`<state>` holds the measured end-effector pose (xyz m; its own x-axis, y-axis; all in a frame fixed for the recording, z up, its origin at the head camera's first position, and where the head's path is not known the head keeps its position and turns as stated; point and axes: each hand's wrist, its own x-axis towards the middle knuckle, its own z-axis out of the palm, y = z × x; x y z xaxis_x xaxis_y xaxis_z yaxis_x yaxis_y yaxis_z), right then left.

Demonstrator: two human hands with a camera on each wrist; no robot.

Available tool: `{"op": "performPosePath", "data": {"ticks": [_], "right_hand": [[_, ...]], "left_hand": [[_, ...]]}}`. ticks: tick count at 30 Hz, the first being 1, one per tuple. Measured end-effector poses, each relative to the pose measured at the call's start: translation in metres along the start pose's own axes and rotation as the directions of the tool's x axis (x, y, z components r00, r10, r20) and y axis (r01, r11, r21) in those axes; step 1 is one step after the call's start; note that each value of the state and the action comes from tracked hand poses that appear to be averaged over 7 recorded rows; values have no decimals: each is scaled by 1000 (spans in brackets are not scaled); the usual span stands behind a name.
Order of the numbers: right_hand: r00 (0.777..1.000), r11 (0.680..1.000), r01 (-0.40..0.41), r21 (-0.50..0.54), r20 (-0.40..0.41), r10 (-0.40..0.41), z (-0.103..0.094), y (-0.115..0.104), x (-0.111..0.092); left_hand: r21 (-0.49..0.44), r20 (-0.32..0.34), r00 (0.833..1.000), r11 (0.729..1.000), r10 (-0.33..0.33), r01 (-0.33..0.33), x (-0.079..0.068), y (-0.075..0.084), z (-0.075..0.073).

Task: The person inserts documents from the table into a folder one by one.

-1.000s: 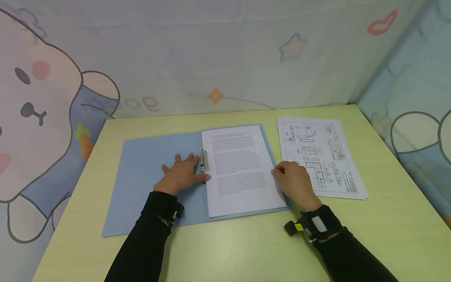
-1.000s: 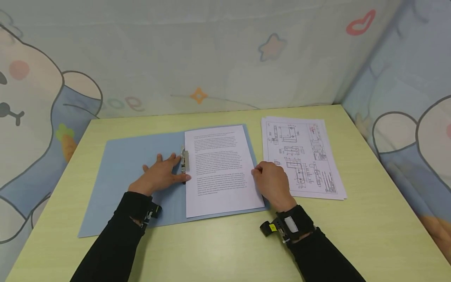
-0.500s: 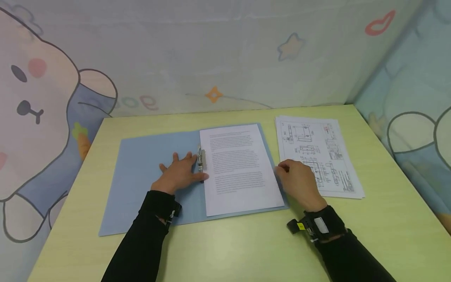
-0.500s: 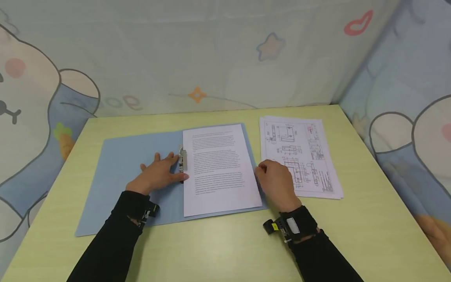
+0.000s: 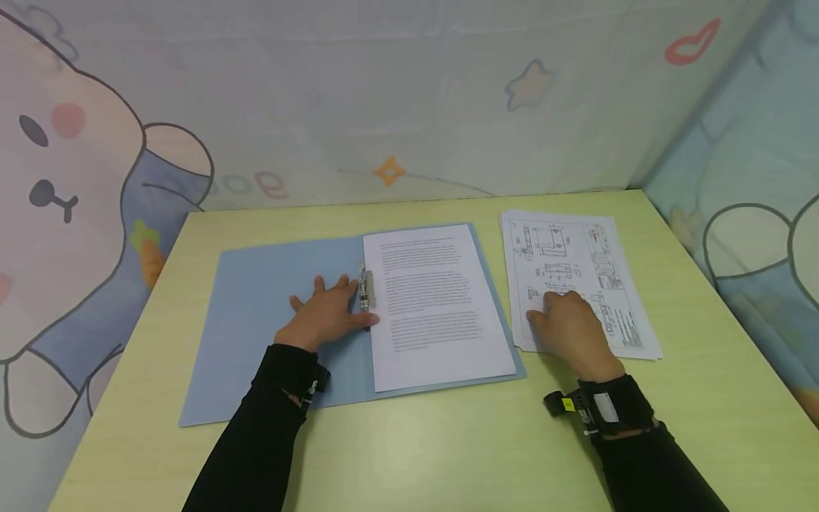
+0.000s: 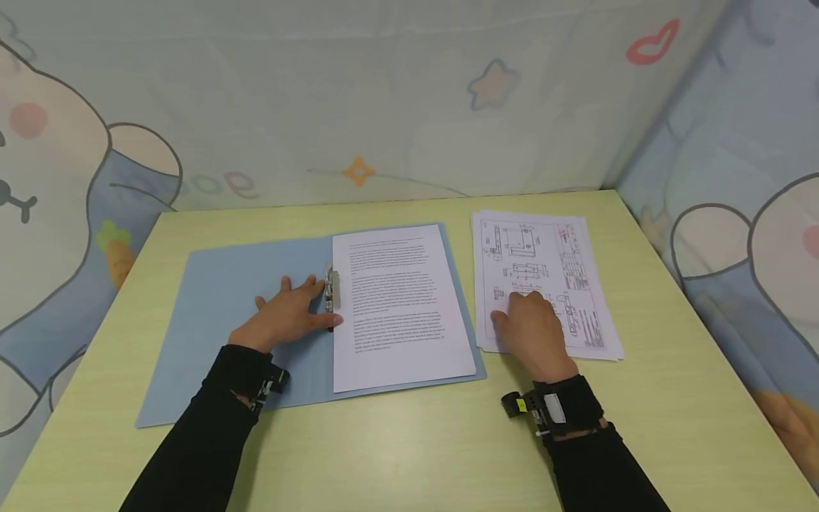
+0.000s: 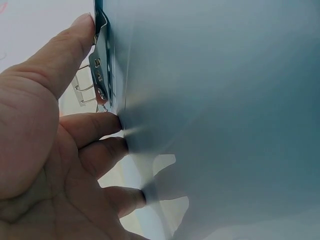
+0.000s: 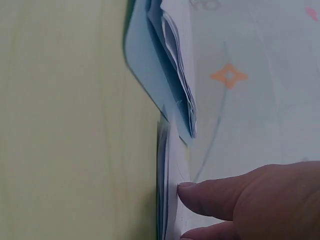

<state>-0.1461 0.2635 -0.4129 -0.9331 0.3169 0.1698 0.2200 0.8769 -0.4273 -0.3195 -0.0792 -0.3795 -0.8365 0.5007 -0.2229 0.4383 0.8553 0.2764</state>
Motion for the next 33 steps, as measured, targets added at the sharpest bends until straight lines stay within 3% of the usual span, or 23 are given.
{"op": "performPosePath", "data": {"ticks": [6,9,17,22,24,27,33], "right_hand": [[999,1000,29,-9,33,-29,3,0,3],[999,999,2,-34,47,0,-1,7,5],[987,986,-131,-108,77,139,-26,60,7],[952,948,-285,-143,73,297,-42,92,3],[929,924,-348,-156,79,363,-46,99,1],[912,908,-387,-160,80,403,-48,102,-1],[934,930,-351,-110,34,357,-42,97,-1]], "left_hand": [[15,4,1000,1000,2,-2,2,-1,1],[6,3,1000,1000,6,-6,2,0,1],[-4,9,1000,1000,8,-8,0,4,1],[6,7,1000,1000,0,0,-1,4,2],[6,6,1000,1000,4,-4,-1,4,2],[5,5,1000,1000,8,-8,-2,5,2],[9,-1,1000,1000,15,-15,-1,6,2]]}}
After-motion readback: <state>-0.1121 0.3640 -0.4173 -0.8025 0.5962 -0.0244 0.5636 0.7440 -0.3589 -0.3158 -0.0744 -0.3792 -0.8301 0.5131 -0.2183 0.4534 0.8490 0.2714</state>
